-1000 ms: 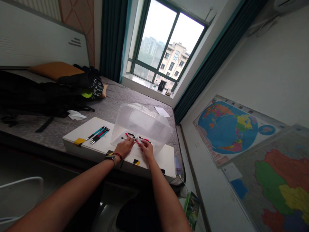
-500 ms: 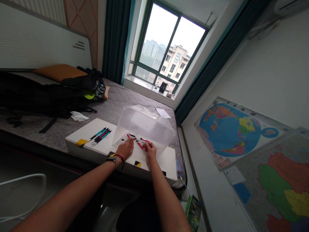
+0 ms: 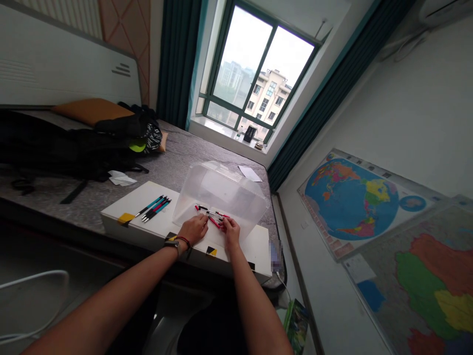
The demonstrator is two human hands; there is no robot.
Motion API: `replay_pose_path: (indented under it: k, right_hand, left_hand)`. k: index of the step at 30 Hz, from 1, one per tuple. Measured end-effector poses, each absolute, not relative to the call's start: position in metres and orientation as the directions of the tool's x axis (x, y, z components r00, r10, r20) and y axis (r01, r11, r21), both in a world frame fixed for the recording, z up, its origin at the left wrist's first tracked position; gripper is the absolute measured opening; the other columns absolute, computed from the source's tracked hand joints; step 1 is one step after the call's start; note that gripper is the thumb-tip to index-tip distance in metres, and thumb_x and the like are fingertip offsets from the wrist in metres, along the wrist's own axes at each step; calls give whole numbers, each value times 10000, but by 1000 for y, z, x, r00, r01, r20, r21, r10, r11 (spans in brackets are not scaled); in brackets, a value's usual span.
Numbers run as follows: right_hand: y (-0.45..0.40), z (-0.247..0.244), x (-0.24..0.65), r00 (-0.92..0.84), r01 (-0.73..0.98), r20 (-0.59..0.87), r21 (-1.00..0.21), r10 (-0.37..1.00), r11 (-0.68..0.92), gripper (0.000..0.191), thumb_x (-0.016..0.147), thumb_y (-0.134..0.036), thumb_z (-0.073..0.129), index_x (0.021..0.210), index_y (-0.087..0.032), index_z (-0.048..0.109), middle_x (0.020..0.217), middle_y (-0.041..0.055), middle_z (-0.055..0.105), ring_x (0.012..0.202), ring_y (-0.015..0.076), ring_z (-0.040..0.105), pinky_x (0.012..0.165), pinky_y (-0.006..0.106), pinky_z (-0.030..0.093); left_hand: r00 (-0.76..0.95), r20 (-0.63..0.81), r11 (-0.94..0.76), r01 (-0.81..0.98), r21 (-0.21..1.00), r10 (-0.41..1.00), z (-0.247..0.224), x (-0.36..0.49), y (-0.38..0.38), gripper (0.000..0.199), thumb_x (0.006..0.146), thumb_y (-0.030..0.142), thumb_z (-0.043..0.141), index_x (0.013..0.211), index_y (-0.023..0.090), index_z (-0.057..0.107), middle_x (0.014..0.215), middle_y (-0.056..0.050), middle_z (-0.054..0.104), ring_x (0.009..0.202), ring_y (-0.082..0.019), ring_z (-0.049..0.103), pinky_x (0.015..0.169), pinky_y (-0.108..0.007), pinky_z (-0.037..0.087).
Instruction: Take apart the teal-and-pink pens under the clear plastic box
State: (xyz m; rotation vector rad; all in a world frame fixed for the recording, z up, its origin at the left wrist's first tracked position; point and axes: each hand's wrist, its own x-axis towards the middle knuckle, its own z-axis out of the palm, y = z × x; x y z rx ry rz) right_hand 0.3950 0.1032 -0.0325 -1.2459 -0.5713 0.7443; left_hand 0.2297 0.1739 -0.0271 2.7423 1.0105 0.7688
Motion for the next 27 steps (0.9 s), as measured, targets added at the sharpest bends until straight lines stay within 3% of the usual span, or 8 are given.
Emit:
replay_pose_path:
  k: [4, 13, 20, 27]
  right_hand:
    - [105, -37, 396, 647, -91, 32, -989, 762, 120, 266, 752, -415, 692, 795, -154, 666, 621, -5, 657, 539, 119, 546, 551, 229, 446]
    - [101, -27, 390, 599, 169, 138, -985, 789, 44, 271, 759, -438, 642, 693, -175, 635, 574, -2, 620, 513, 139, 512, 529, 249, 419]
    - [99, -23, 388, 600, 217, 146, -976, 787, 16, 263, 764, -423, 613, 663, -181, 628, 560, -8, 600, 519, 141, 507, 538, 249, 415]
    - [100, -27, 390, 584, 228, 153, -974, 797, 20, 267, 787, -428, 598, 692, -182, 640, 582, -9, 607, 537, 145, 524, 563, 252, 422]
  left_hand:
    - [671, 471, -817, 512, 265, 573, -29, 229, 175, 204, 944, 296, 441, 903, 209, 622, 958, -102, 629, 981, -251, 576, 796, -345, 460]
    - [681, 441, -810, 521, 269, 584, -35, 233, 179, 307, 989, 344, 373, 923, 206, 639, 912, -97, 649, 863, -222, 602, 757, -329, 437]
    - [612, 411, -735, 513, 443, 675, -36, 233, 182, 396, 1002, 450, 337, 892, 220, 640, 879, -87, 673, 819, -212, 623, 722, -309, 421]
    - [400, 376, -519, 349, 781, 835, -33, 225, 198, 469, 1008, 458, 249, 816, 220, 604, 773, -42, 660, 751, -192, 618, 725, -303, 445]
